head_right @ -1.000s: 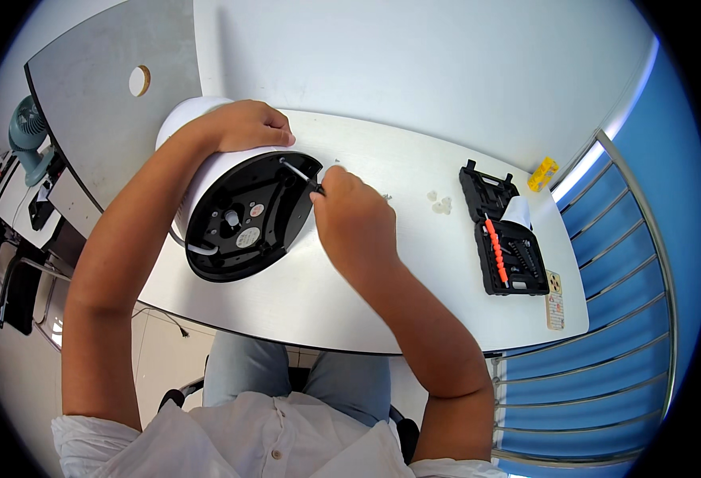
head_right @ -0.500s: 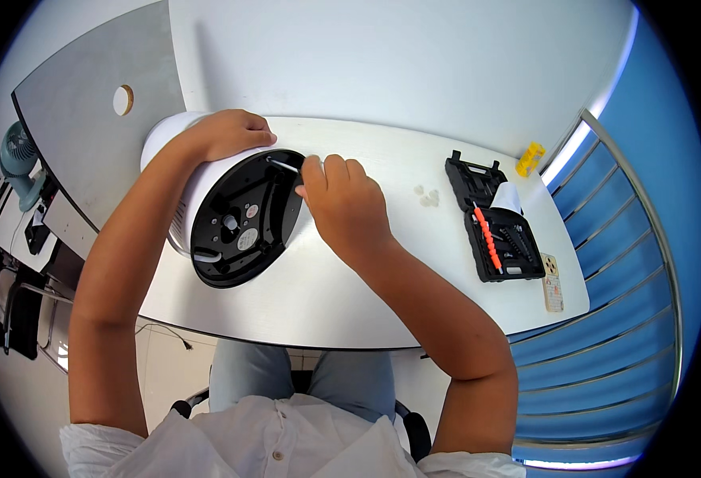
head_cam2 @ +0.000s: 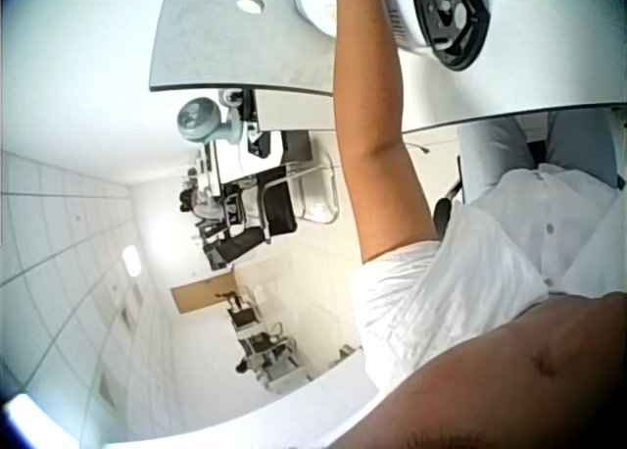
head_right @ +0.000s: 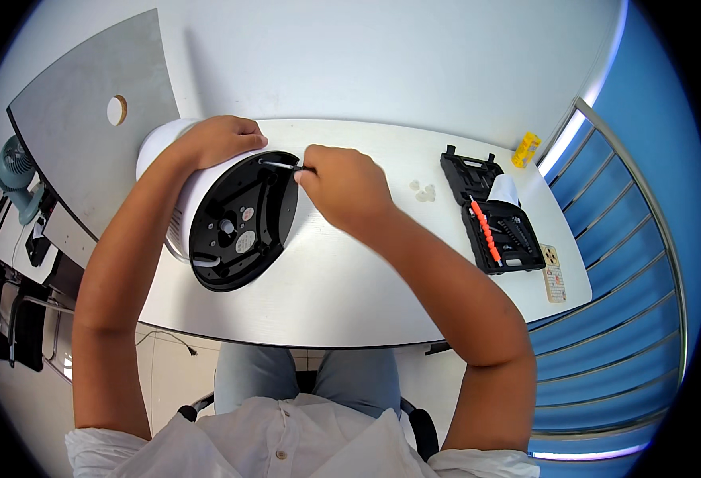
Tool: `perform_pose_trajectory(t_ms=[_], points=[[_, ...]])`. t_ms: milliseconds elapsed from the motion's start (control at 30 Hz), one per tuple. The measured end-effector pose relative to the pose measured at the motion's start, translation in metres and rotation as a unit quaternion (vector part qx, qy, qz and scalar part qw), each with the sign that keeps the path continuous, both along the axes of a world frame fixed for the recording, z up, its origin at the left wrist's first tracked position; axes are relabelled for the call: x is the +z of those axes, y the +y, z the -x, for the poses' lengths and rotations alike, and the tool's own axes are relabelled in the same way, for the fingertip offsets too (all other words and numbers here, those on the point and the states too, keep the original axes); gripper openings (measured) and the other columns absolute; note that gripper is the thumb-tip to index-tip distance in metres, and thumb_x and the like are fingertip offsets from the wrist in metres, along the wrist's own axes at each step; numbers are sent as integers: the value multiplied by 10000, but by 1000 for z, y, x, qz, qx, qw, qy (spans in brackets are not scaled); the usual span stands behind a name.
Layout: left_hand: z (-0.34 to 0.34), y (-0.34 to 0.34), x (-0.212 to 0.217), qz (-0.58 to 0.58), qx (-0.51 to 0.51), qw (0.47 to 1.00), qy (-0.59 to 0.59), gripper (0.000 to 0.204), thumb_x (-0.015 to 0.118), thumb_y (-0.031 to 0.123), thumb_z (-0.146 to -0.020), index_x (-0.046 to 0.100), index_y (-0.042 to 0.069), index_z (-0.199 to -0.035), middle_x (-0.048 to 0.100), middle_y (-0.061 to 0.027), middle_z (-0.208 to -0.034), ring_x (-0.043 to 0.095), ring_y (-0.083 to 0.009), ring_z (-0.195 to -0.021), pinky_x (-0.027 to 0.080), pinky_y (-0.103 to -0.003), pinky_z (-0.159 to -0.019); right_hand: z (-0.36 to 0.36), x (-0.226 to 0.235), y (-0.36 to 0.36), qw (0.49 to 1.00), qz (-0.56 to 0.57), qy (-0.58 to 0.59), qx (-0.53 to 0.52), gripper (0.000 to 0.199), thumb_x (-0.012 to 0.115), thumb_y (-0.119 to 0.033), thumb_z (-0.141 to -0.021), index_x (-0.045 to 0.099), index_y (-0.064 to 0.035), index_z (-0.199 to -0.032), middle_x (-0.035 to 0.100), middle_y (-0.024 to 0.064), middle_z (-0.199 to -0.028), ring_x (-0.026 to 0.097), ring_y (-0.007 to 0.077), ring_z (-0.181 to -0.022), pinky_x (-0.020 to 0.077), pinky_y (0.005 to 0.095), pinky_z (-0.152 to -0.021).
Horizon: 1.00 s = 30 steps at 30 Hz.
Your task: The person uses a screwdriver to remove screws from the base of a white and black appliance. They place the screws on the table and continue unscrewing multiple fasteners around the base.
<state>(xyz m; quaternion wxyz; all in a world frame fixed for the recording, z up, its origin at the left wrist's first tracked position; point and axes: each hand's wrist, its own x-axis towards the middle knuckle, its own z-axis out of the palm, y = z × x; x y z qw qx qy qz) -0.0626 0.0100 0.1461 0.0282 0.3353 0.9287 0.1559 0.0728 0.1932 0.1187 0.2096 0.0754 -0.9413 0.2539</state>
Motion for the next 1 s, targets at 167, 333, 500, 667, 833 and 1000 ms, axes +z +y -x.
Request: perform_pose_trajectory(t_ms=[167, 333, 500, 667, 833, 1000], points=[[-4, -1, 2, -6, 10, 1000, -1, 494, 481, 454, -854, 685, 56, -1062, 659, -168, -1073, 603, -305, -1012, 440, -386, -910, 9, -31, -1, 874, -347, 334, -64, 227, 685, -101, -701, 464, -140, -669, 339, -5, -588, 404, 135, -556, 301, 273, -414], [-6, -1, 3, -4, 3, 1000, 1, 480, 489, 452, -856, 683, 61, -1056, 665, -163, -1034, 612, -293, -970, 448, -377, -882, 12, -35, -2, 863, -339, 369, -57, 231, 704, -175, -756, 481, -127, -723, 391, -12, -585, 410, 120, -528, 300, 275, -399], [-9, 0, 4, 7, 7, 1000, -6, 492, 472, 450, -864, 679, 66, -1091, 661, -162, -1073, 606, -297, -1008, 442, -384, -909, 10, -10, -2, 999, 6, -42, -14, 219, 644, -247, -860, 531, -74, -789, 503, 42, -603, 444, 112, -546, 325, 270, -423], [1, -3, -2, -9, 12, 1000, 9, 451, 514, 453, -864, 674, 70, -1042, 673, -151, -977, 619, -274, -919, 456, -363, -850, 10, 5, 0, 935, 235, -267, -3, 184, 624, -229, -853, 556, -58, -843, 530, 68, -668, 469, 139, -590, 384, 307, -502], [-7, 0, 5, 6, 10, 1000, -5, 504, 473, 466, -865, 674, 71, -1105, 650, -156, -1119, 594, -295, -1054, 432, -383, -933, 11, -32, 9, 960, -180, 214, 9, 108, 649, -80, -739, 558, -78, -797, 456, 28, -653, 449, 164, -586, 345, 296, -464], [-6, -2, 4, 14, 10, 1000, 6, 508, 467, 471, -867, 678, 71, -1098, 654, -149, -1111, 601, -291, -1039, 436, -385, -922, 11, -38, 9, 862, -368, 342, -71, 93, 647, -58, -720, 567, -85, -758, 422, 9, -629, 424, 176, -549, 367, 309, -470]])
